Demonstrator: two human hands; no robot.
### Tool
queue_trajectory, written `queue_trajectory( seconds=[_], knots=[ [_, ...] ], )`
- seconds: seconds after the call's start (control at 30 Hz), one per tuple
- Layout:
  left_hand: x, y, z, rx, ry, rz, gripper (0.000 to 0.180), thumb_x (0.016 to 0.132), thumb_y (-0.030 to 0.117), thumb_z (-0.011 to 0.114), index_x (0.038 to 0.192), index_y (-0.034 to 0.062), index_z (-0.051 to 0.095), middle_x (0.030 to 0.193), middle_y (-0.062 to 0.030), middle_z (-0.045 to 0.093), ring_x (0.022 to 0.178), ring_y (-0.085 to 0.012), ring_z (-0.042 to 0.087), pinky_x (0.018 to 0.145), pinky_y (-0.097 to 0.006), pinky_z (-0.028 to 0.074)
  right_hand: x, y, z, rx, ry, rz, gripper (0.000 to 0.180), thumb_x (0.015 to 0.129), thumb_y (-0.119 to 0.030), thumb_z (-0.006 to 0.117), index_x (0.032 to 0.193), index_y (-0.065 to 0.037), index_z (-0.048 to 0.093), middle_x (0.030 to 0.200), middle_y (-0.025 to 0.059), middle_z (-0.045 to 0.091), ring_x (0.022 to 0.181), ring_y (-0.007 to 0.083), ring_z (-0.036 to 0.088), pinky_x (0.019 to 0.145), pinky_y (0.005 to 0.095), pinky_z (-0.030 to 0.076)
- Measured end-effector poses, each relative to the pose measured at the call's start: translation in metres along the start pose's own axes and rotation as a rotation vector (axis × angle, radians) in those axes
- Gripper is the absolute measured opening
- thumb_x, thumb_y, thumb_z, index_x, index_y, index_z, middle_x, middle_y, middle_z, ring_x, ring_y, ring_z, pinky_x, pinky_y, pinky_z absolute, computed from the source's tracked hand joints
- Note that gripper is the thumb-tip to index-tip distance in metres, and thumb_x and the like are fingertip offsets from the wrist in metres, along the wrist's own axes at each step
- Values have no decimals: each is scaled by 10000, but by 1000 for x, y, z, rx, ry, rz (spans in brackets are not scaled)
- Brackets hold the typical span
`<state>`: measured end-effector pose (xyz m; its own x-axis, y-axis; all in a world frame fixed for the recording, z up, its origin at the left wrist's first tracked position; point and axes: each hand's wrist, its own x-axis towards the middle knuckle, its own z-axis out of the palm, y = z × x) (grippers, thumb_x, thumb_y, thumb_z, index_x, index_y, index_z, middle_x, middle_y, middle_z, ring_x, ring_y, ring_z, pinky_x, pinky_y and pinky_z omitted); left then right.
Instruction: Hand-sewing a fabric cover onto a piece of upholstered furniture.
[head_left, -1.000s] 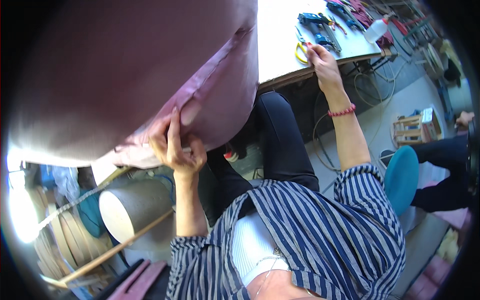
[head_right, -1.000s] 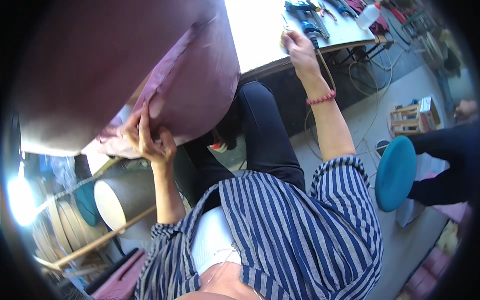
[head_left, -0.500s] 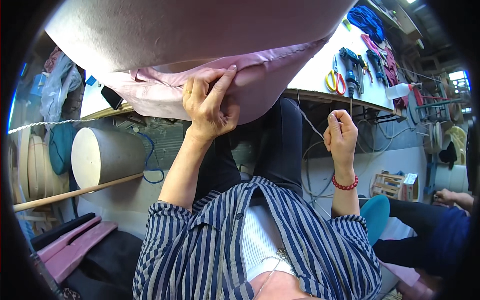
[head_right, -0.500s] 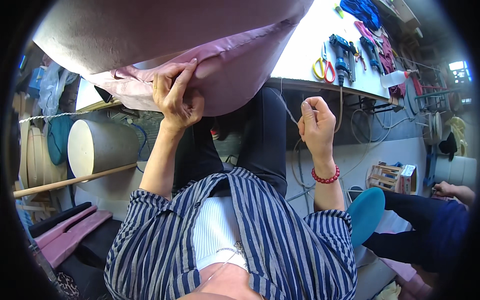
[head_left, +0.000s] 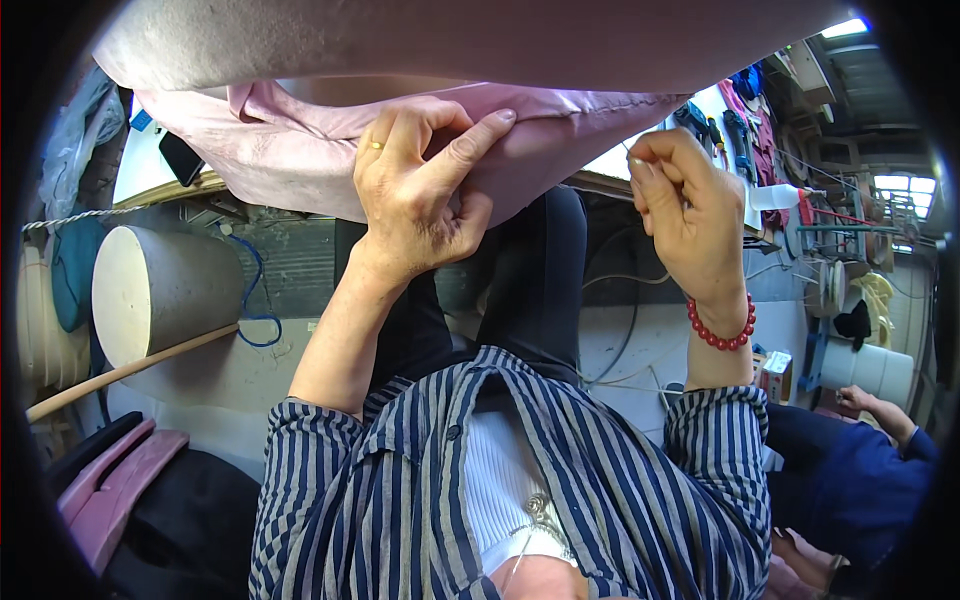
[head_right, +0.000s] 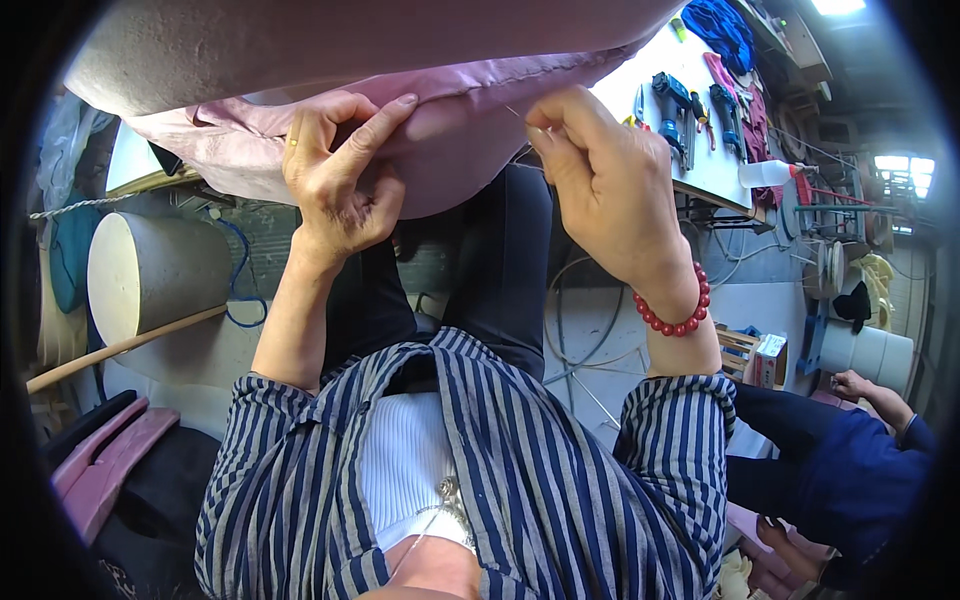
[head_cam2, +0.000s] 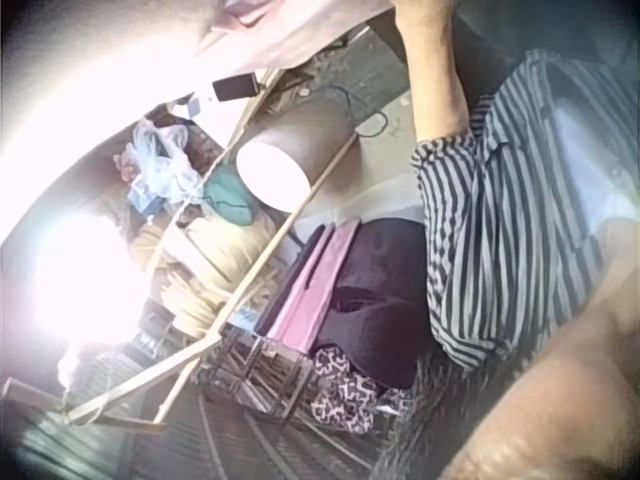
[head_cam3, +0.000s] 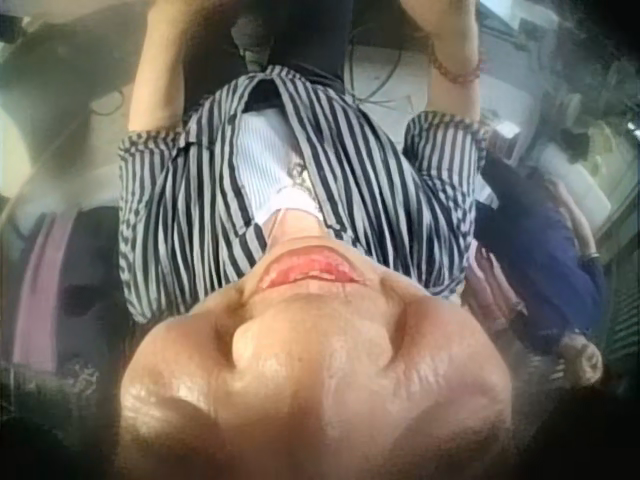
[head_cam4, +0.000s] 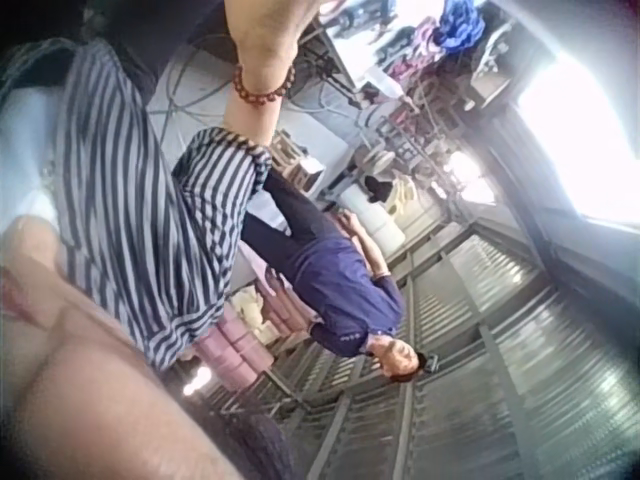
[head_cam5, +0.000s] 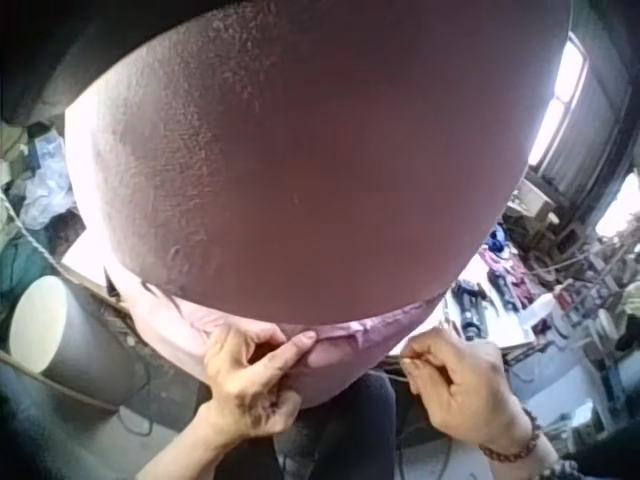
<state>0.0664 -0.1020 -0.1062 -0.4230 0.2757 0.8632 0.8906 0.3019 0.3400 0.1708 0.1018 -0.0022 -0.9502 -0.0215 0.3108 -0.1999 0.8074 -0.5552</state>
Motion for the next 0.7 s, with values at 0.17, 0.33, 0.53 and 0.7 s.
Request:
queue_trajectory(
  seconds=[0.17,0.33,0.53,0.7],
  knots=[
    [5,-2,-1,-44,43,10,554,530,88,605,1065,121,746,873,-50,587,775,-218,568,712,-350,481,20,1,3,-128,16,-169,57,905,-64,659,942,-21,671,592,81,632,503,155,634,470,242,449],
    [6,-6,1,-27,44,32,485,592,144,661,1069,125,744,891,-59,597,800,-217,584,717,-349,485,28,-2,-3,-109,-29,-143,94,881,-82,702,958,-32,726,583,55,632,478,87,596,446,210,414],
    [5,-9,3,5,69,45,490,604,152,710,1093,147,742,902,-43,594,809,-206,585,719,-343,484,39,4,-8,-206,41,-308,87,874,-44,694,947,-23,737,702,87,706,561,114,662,506,203,482],
    [7,-4,-1,11,52,7,525,619,145,725,1142,188,732,887,-22,582,807,-192,580,719,-336,481,48,1,-9,-279,-45,-392,128,829,-19,700,952,-9,736,836,129,731,708,229,715,638,271,557]
  ],
)
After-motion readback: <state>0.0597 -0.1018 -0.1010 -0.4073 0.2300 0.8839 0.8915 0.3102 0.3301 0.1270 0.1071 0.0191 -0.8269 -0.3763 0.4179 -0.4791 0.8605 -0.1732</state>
